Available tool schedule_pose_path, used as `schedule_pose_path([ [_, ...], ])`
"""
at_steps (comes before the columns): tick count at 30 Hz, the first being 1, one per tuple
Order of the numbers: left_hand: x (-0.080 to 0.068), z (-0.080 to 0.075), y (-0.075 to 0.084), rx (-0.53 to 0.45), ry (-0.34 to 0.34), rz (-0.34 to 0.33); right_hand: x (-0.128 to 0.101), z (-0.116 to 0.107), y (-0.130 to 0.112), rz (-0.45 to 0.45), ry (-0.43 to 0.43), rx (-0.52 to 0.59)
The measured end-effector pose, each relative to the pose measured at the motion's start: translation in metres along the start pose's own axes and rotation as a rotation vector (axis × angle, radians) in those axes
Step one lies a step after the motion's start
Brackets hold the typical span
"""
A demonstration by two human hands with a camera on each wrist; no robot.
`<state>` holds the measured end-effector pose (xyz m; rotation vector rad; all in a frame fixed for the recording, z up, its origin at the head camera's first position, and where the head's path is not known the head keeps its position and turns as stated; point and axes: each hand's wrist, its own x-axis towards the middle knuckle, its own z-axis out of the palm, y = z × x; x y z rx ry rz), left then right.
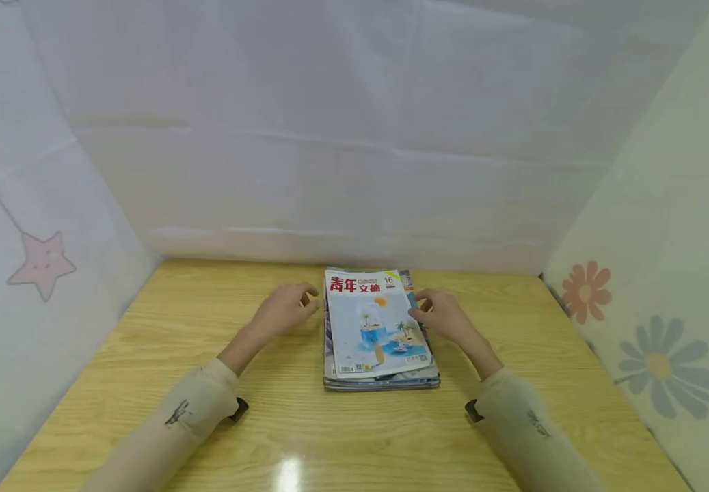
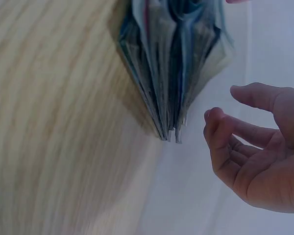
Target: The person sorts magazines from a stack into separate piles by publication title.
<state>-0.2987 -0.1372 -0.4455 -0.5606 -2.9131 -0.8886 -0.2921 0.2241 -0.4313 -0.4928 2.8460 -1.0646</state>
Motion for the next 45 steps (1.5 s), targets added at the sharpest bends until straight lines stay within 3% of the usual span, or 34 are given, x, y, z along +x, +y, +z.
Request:
schedule_pose_path([
  [5, -0.004, 0.012, 0.013, -0.085, -0.027, -0.066, 0.0, 0.009, -0.006, 0.053, -0.03, -0.062],
  [10, -0.008, 0.015, 0.025, -0.081, -0.024, -0.104, -0.004, 0.013, -0.01, 0.098, -0.09, -0.092],
  [17, -0.008, 0.011, 0.036, -0.04, -0.052, -0.03, -0.008, 0.011, -0.018, 0.121, -0.117, -0.045],
  [20, -0.01, 0.009, 0.036, -0.061, -0.072, -0.042, -0.01, 0.012, -0.021, 0.123, -0.142, 0.005],
  [26, -0.012, 0.007, 0.031, -0.282, -0.086, -0.157, -0.014, 0.011, -0.018, 0.134, -0.103, 0.052],
  [32, -0.016, 0.003, 0.034, -0.612, -0.11, -0.263, -0.018, 0.01, -0.017, 0.176, -0.091, 0.107],
  [36, -0.017, 0.005, 0.044, -0.901, -0.195, -0.279, -0.021, 0.01, -0.016, 0.226, -0.107, 0.197],
  [38, -0.017, 0.008, 0.05, -0.999, -0.246, -0.284, -0.022, 0.009, -0.015, 0.239, -0.114, 0.228],
  [41, -0.018, 0.01, 0.056, -1.058, -0.275, -0.293, -0.022, 0.008, -0.015, 0.255, -0.111, 0.242],
  [45, -0.017, 0.01, 0.058, -1.086, -0.236, -0.306, -0.021, 0.008, -0.013, 0.271, -0.103, 0.265],
])
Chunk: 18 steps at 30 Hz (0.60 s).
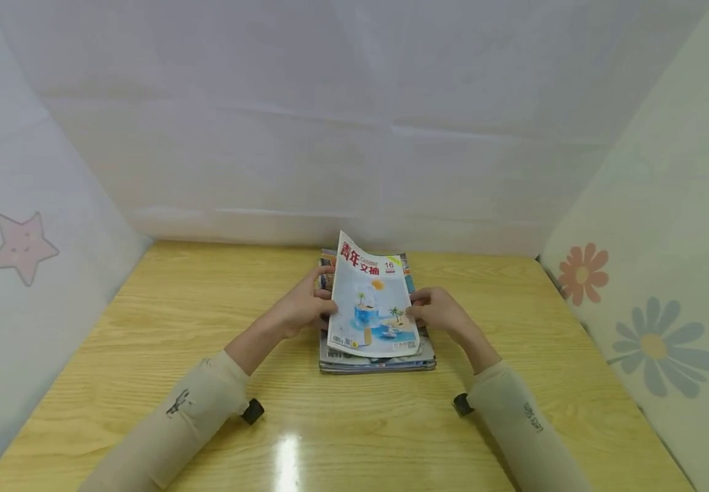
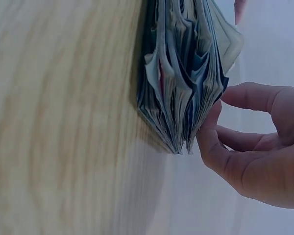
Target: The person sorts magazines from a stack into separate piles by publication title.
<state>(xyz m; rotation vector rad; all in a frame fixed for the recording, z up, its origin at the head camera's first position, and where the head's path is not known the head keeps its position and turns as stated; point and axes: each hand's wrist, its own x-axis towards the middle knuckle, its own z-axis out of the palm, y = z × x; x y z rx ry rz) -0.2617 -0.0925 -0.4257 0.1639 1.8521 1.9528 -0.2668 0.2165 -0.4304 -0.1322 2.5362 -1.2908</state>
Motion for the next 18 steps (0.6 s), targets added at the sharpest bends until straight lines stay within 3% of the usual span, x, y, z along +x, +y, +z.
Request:
schedule_pose_path([
  [9, -0.001, 0.002, 0.006, -0.082, 0.017, 0.058, 0.001, -0.003, 0.016, 0.003, -0.049, 0.148],
  [18, -0.005, 0.009, 0.018, -0.146, 0.026, 0.081, -0.01, -0.017, 0.03, -0.038, -0.15, 0.569],
])
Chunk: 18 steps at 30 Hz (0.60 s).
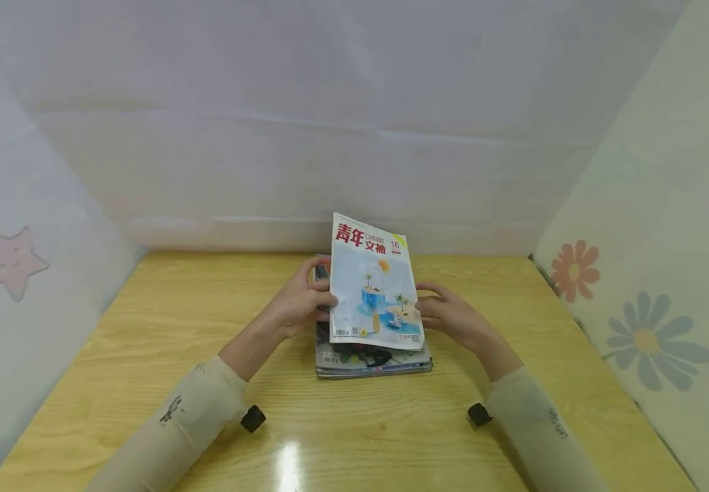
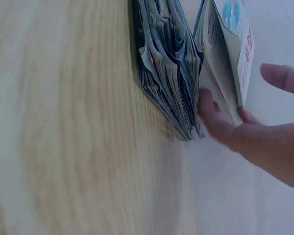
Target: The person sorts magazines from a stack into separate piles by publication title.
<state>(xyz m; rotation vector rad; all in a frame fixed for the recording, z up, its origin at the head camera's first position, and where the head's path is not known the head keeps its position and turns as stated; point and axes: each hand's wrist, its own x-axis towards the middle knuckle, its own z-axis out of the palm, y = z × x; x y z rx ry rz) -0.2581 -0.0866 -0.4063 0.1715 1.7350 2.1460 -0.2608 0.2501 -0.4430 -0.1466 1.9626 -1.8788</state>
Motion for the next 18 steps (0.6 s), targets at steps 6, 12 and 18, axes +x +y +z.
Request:
schedule_pose_path([
  [6, 0.005, 0.003, 0.001, -0.058, -0.015, -0.003, -0.01, -0.017, 0.005, -0.066, -0.068, 0.189],
  [12, 0.015, 0.011, -0.002, -0.146, -0.056, -0.023, -0.02, -0.032, 0.01, -0.125, -0.073, 0.246],
  [18, 0.022, 0.023, -0.015, -0.138, -0.053, -0.053, -0.028, -0.042, 0.015, -0.13, 0.04, 0.179],
])
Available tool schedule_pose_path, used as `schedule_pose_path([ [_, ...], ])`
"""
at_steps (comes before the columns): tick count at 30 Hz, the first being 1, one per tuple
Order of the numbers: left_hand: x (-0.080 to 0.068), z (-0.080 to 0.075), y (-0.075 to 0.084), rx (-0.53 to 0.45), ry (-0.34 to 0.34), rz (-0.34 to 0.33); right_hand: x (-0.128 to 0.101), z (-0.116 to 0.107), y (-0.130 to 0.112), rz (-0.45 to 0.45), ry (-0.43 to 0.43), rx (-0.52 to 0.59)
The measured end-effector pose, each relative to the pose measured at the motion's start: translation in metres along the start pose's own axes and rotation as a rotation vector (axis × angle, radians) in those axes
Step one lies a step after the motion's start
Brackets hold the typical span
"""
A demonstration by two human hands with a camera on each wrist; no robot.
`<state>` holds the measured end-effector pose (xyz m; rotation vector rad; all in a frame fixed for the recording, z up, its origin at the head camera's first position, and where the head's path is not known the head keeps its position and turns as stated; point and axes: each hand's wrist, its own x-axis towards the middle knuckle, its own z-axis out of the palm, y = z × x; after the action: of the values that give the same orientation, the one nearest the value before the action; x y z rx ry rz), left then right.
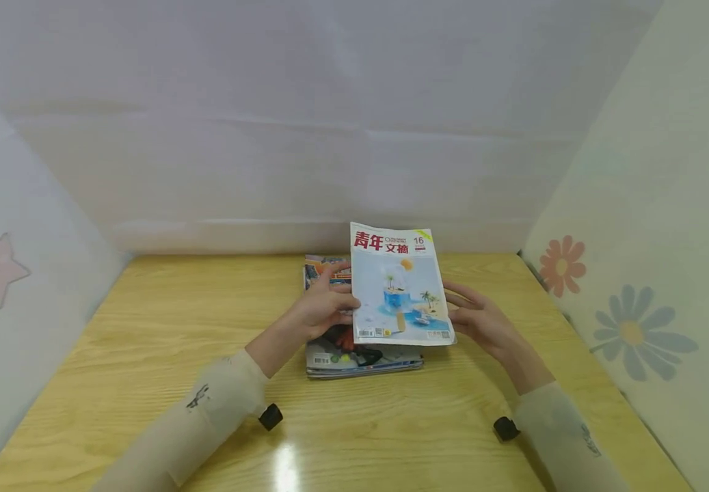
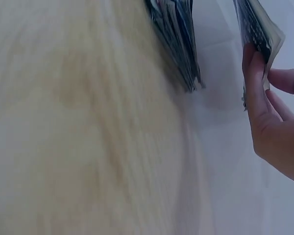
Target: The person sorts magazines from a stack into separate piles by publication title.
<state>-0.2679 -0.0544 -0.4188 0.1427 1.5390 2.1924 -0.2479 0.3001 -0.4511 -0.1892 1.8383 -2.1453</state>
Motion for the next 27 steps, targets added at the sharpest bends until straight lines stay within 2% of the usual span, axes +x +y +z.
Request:
schedule_pose_path([
  [8, 0.017, 0.021, -0.014, 0.046, -0.055, -0.019, -0.012, -0.02, -0.001, -0.029, 0.109, -0.13],
  [17, 0.046, 0.072, -0.035, 0.124, -0.105, -0.124, -0.042, -0.066, -0.003, 0.019, 0.179, -0.248],
  [27, 0.074, 0.105, -0.051, 0.16, -0.02, -0.169, -0.045, -0.099, -0.009, 0.075, 0.203, -0.294],
])
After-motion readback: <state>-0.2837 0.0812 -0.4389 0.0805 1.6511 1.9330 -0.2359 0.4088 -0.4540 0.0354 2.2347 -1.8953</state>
